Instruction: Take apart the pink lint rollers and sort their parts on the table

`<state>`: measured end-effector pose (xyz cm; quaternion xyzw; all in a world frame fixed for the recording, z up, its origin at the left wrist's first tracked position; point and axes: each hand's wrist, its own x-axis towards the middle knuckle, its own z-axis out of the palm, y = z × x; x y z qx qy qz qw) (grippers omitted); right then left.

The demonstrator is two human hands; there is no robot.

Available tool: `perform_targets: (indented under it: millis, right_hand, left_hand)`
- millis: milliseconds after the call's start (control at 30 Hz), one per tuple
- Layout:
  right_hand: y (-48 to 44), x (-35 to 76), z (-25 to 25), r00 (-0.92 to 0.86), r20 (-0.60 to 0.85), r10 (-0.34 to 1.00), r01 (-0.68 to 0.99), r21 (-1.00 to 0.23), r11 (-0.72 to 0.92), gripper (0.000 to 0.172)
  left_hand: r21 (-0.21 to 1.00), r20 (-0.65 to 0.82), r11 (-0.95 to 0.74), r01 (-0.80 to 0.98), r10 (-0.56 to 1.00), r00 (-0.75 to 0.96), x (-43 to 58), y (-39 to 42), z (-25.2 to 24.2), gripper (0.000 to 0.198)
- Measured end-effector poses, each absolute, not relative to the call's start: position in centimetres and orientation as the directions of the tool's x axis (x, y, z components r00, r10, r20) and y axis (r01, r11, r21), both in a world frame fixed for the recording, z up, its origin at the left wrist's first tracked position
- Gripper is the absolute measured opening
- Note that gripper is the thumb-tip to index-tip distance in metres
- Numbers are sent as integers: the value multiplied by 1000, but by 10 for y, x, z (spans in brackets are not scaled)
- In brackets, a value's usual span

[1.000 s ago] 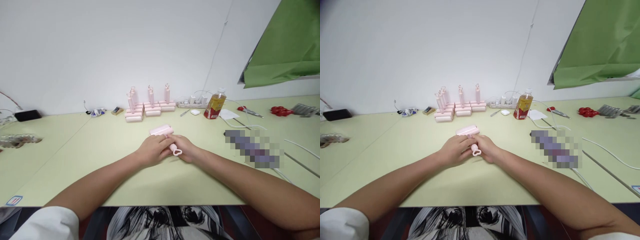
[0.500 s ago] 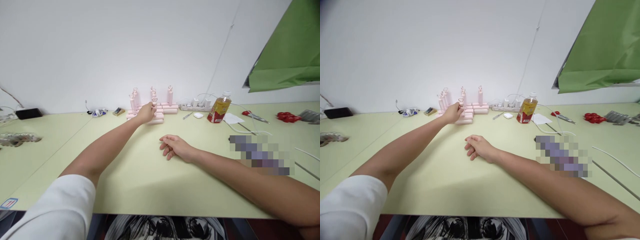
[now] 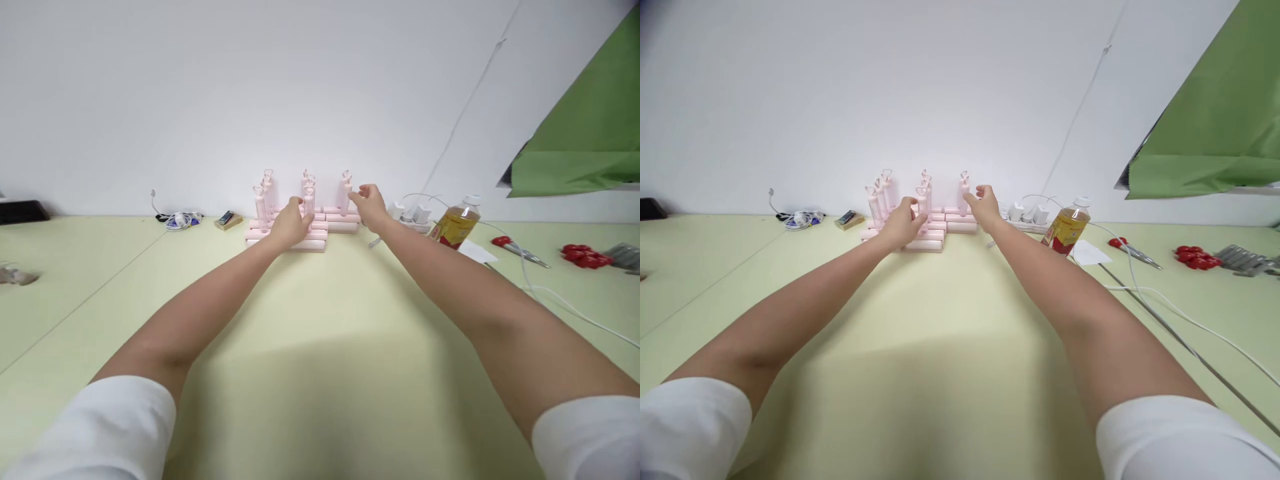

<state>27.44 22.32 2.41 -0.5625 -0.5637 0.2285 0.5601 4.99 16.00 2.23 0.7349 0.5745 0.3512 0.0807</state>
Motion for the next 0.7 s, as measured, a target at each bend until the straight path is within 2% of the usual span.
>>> perform_targets:
  millis: [100,233,367,533,700]
  right_hand:
    - [253,269,30,180,346,921,346,-899,270,28]
    - [275,261,26,102,275,956,320,-919,230,20]
    - [279,258,22,114,240,964,326,-926,192,19]
    - [261,262,41,191,317,929,313,-917,248,14]
    - [208,271,69,217,407,887,338,-884,323,22]
  left_hand:
    - [568,513,-365,737,858,29,47,140,16,40]
    - [581,554,-470,665,826,100,41,111,-1,27]
    - [584,500,-483,652,847,180,37,97,-18,12]
    - [580,415,-493,649,864,285,37,98,-27,14]
    - [641,305,-443,627,896,322,41,91,-25,18]
